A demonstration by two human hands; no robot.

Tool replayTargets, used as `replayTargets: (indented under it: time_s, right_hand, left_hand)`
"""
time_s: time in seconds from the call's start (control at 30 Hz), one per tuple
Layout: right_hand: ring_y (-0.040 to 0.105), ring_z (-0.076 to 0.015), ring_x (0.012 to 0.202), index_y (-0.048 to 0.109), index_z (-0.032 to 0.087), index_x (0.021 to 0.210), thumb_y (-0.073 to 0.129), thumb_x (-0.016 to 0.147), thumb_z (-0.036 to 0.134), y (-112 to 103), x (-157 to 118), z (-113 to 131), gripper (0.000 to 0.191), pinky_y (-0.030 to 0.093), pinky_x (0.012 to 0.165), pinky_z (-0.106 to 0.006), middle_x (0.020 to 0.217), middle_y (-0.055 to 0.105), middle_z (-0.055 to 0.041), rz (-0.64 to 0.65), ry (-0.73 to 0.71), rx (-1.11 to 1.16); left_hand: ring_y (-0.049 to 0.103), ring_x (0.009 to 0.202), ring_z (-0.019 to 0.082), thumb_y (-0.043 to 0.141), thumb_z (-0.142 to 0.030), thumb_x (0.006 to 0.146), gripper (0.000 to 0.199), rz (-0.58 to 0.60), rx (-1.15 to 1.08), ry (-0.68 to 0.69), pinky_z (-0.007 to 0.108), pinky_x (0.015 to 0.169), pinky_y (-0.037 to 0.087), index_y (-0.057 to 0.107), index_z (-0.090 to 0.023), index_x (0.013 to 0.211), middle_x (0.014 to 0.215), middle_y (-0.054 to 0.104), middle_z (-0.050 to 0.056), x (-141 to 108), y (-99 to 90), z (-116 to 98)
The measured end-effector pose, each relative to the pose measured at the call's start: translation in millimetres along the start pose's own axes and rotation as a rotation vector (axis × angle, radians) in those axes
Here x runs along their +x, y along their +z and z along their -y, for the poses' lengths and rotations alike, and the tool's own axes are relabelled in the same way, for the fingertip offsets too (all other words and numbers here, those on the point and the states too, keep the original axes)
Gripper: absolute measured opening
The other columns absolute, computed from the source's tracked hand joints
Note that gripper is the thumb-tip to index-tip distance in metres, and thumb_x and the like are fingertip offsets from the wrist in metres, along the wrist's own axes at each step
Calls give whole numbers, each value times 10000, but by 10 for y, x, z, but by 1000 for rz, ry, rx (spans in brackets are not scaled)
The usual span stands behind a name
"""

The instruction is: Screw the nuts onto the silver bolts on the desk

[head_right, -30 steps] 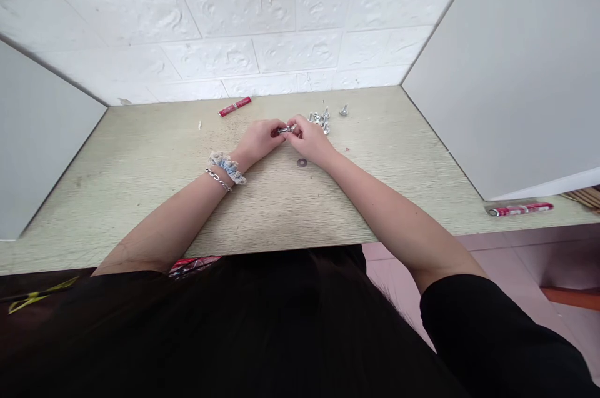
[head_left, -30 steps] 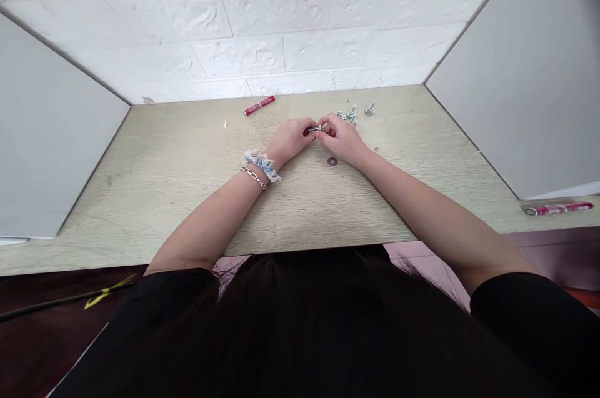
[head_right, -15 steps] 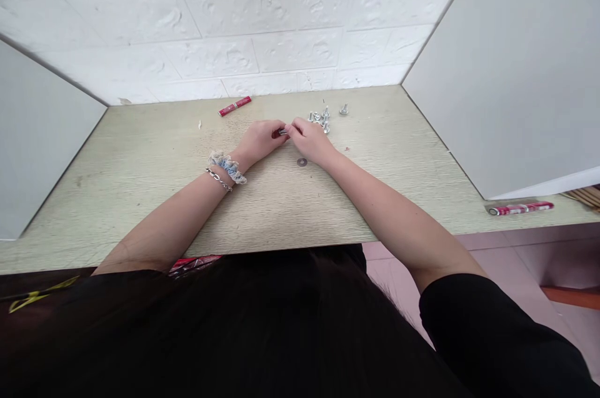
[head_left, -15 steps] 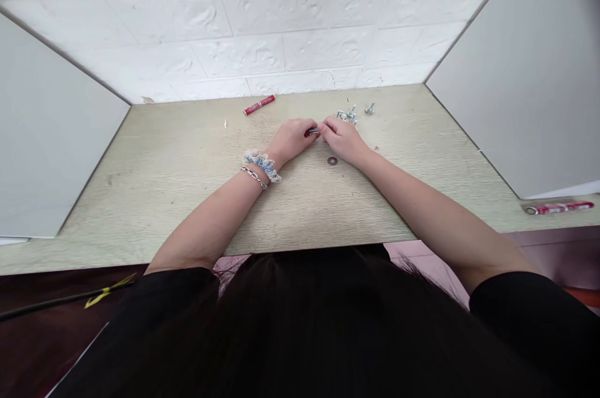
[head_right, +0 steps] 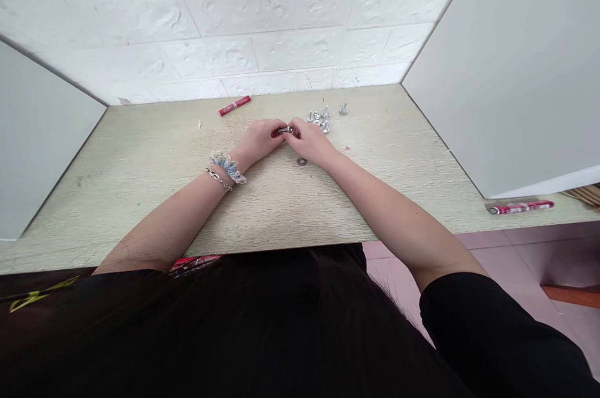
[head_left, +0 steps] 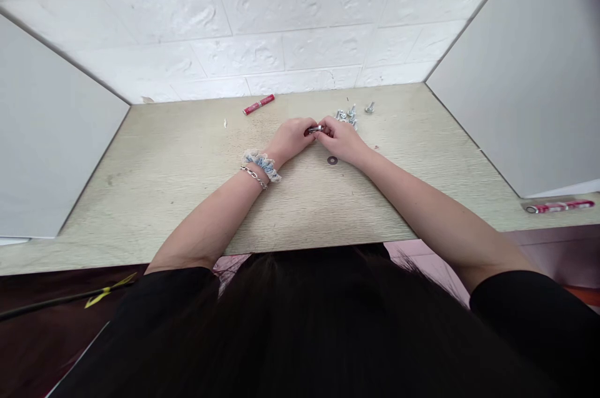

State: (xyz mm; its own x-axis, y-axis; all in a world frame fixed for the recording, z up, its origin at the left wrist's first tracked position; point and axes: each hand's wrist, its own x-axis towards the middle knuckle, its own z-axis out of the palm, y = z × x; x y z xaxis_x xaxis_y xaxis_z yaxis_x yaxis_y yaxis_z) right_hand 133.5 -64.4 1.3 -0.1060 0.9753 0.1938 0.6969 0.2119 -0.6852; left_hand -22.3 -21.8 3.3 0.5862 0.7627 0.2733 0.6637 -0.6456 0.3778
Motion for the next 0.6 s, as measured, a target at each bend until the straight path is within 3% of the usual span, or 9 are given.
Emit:
replayTargets:
  time_s: [0.6]
  right_hand:
    - [488,-159,705,450,198,686,465,872,343,-10,2,44,236,341,692,-304,689,544,-18,-44,12,-48]
  left_hand:
    - [595,785,159,481,-231,867,258,0,17,-15,279,735,416,708,-152,959,894,713,57,3,-2,-8]
